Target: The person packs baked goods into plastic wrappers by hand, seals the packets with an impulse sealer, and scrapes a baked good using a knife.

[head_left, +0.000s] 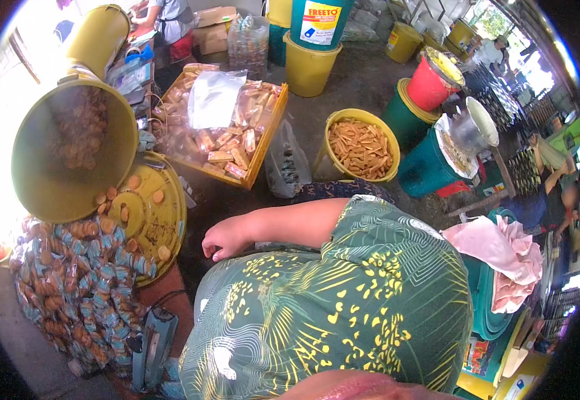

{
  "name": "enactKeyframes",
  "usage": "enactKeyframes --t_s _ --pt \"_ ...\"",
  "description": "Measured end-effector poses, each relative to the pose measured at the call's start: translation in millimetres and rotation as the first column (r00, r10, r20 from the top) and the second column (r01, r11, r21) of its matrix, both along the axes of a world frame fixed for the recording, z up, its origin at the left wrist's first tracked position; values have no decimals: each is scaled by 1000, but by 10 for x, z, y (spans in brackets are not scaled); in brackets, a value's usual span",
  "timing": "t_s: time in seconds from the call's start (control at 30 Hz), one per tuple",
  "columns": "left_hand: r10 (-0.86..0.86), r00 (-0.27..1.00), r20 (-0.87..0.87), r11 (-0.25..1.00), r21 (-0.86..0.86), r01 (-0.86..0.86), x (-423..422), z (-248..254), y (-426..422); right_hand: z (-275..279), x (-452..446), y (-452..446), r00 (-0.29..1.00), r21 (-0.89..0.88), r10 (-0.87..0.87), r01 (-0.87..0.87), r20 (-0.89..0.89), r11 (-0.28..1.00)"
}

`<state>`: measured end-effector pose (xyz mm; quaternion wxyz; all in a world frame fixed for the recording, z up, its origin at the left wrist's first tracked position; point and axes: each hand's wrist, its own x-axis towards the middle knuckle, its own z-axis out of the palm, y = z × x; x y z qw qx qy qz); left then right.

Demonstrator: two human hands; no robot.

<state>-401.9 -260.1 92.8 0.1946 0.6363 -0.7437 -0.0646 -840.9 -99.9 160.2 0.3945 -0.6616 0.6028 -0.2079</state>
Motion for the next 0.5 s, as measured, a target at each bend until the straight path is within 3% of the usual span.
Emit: enactKeyframes --t_s 0.5 --pt "57 998 -4 998 -37 -57 384 48 108 -26 -45 48 999 79 32 -34 28 996"
